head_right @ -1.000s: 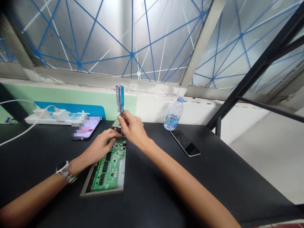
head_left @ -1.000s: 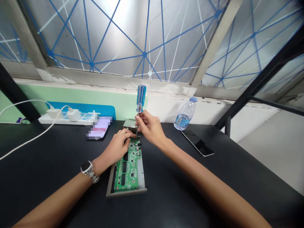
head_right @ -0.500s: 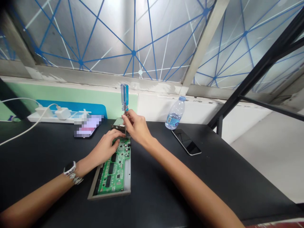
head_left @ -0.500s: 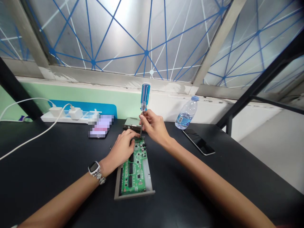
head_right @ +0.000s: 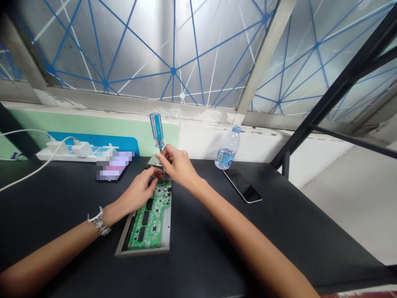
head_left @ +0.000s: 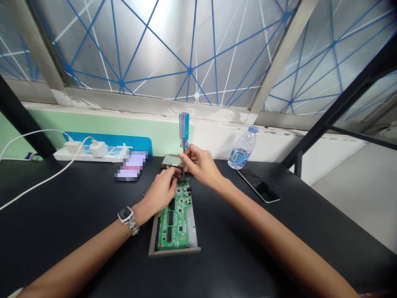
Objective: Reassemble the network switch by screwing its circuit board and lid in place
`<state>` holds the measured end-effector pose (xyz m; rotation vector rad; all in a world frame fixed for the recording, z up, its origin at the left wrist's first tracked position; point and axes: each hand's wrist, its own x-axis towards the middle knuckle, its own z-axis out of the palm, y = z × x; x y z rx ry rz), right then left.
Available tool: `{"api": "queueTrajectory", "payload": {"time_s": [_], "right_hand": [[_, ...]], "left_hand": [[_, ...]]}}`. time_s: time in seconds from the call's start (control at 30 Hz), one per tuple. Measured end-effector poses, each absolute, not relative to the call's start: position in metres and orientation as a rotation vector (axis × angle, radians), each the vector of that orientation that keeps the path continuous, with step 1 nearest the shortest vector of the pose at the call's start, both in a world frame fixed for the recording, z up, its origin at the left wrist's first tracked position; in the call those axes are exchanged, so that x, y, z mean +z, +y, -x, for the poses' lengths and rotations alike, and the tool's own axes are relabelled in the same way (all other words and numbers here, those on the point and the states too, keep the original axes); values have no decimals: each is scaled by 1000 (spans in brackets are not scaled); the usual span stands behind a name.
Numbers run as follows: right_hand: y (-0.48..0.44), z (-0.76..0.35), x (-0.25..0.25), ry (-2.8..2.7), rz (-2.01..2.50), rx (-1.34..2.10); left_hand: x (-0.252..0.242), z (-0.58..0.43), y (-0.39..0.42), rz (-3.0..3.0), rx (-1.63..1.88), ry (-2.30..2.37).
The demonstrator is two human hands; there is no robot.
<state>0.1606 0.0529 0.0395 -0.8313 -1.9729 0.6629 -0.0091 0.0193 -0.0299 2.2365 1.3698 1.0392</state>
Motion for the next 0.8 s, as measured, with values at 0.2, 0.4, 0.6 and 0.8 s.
{"api": "queueTrajectory", "payload": {"time_s": [0.2,0.4,0.6,0.8], "right_hand": [[59,-167,41,-1943,869,749],[60,-171,46,-1922,875,842],[59,-171,47,-1858,929,856],[62,-171,42,-1804,903,946]], "left_hand": [[-29,9,24,-2248,1041,1392],[-2,-1,37,-2116,1130,1203],[-2,-14,43,-1877,1252,1127],[-6,-14,36,-1700,1288,1045]]}}
